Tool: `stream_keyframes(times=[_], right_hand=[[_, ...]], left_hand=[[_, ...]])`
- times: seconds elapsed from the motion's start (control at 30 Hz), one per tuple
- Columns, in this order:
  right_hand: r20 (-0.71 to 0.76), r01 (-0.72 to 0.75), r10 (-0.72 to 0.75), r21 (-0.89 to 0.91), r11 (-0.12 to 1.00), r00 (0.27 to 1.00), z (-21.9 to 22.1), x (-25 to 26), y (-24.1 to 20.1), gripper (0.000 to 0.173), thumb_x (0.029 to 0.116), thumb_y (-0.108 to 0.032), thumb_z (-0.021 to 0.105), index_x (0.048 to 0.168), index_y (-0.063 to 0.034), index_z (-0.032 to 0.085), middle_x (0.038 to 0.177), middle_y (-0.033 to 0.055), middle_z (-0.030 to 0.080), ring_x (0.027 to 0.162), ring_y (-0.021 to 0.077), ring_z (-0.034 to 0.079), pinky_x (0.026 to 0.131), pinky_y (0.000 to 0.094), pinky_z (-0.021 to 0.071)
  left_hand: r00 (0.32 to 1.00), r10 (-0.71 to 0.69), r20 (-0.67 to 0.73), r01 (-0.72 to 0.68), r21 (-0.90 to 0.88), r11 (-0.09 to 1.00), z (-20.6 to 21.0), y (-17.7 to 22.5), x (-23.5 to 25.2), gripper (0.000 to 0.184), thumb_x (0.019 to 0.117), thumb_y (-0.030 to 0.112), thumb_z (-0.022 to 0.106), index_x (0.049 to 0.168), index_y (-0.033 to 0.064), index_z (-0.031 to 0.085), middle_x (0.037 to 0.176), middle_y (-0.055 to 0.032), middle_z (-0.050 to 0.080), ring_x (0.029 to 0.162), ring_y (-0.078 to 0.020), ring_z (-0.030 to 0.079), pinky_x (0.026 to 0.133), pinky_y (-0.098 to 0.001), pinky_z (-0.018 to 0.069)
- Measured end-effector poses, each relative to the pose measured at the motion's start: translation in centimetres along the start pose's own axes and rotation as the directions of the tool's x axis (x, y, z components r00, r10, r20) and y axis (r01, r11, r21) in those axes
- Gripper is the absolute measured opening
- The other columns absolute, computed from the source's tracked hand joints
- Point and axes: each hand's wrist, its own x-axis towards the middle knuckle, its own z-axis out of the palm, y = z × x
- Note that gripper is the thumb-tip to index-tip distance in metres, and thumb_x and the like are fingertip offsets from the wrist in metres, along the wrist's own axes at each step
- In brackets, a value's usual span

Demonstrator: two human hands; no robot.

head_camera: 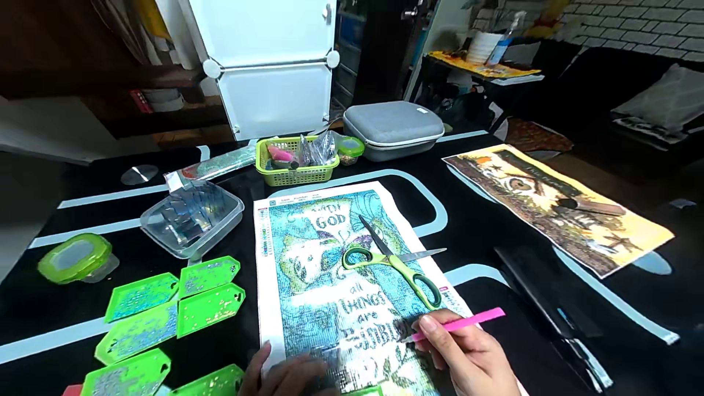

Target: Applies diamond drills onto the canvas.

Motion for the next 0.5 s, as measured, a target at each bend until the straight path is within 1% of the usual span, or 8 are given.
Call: stream_keyframes(times=[0.03,0.1,0.13,0.17,0.23,0.33,0.5], right_hand=[[-0.018,0.001,-0.001,0.01,1.0,1.0,0.1,0.0,0.1,0.015,0.1044,-0.013,0.058,0.097,-0.0134,0.071,0.084,-0.0106,0.073,0.067,-0.0035,0.065,0.059,0.014,0.054],[-0.066,-0.006,0.009,0.047,0.999,0.998,0.1,0.2,0.3,0.017,0.1035,-0.013,0.058,0.094,-0.0117,0.071,0.08,-0.0089,0.072,0.062,-0.003,0.063,0.054,0.0134,0.0517],[-0.09,-0.014,0.02,0.069,0.998,0.996,0.1,0.4,0.4,0.018,0.1033,-0.013,0.057,0.092,-0.0114,0.071,0.079,-0.0081,0.072,0.06,-0.0031,0.062,0.052,0.0127,0.0499],[-0.108,-0.021,0.032,0.094,0.995,0.994,0.1,0.6,0.5,0.02,0.1034,-0.014,0.056,0.091,-0.0109,0.071,0.078,-0.0069,0.072,0.058,-0.0029,0.061,0.051,0.0121,0.0485],[-0.127,-0.032,0.05,0.136,0.99,0.991,0.0,0.8,0.6,0.022,0.1037,-0.014,0.055,0.088,-0.01,0.07,0.076,-0.0048,0.073,0.056,-0.0018,0.06,0.049,0.0123,0.0472],[-0.14,-0.051,0.072,0.152,0.987,0.988,0.0,1.0,0.6,0.023,0.1031,-0.014,0.055,0.086,-0.0093,0.07,0.073,-0.0041,0.072,0.054,-0.001,0.059,0.049,0.0129,0.0464],[-0.126,-0.065,0.084,0.143,0.988,0.988,0.0,1.0,0.7,0.023,0.1027,-0.014,0.056,0.085,-0.0078,0.068,0.073,-0.0027,0.071,0.054,0.0002,0.059,0.048,0.0137,0.0456]], left_hand=[[1.0,0.007,-0.01,-0.007,-0.002,1.0,0.0,0.0,0.0,0.051,0.0878,0.055,0.073,0.118,0.0141,0.076,0.124,-0.0139,0.071,0.12,-0.035,0.064,0.115,-0.0678,0.0259],[1.0,0.003,-0.003,-0.003,0.022,1.0,0.0,0.1,0.1,0.049,0.0841,0.054,0.076,0.115,0.0156,0.077,0.113,-0.0113,0.073,0.108,-0.0326,0.067,0.112,-0.0688,0.0296],[1.0,-0.003,0.001,0.003,0.027,1.0,-0.1,0.2,0.2,0.048,0.0826,0.052,0.079,0.115,0.016,0.078,0.108,-0.0103,0.073,0.104,-0.0318,0.068,0.112,-0.0688,0.0297],[1.0,-0.013,0.016,0.013,0.025,1.0,-0.3,0.5,0.2,0.048,0.0822,0.05,0.08,0.115,0.0158,0.078,0.106,-0.0101,0.072,0.103,-0.0317,0.068,0.113,-0.0687,0.0279],[0.999,-0.029,0.045,0.027,0.049,0.998,-0.6,0.9,0.2,0.046,0.082,0.046,0.081,0.117,0.0162,0.078,0.105,-0.009,0.073,0.102,-0.0309,0.069,0.114,-0.0679,0.0283],[0.99,-0.071,0.125,0.065,0.049,0.997,-1.0,1.7,0.3,0.046,0.0854,0.043,0.078,0.122,0.0143,0.076,0.109,-0.0106,0.073,0.108,-0.0321,0.067,0.118,-0.0663,0.0235],[0.987,-0.08,0.141,0.073,0.059,0.996,-0.9,2.0,0.3,0.048,0.086,0.043,0.077,0.123,0.0137,0.075,0.11,-0.0117,0.072,0.109,-0.032,0.067,0.119,-0.0641,0.0229]])
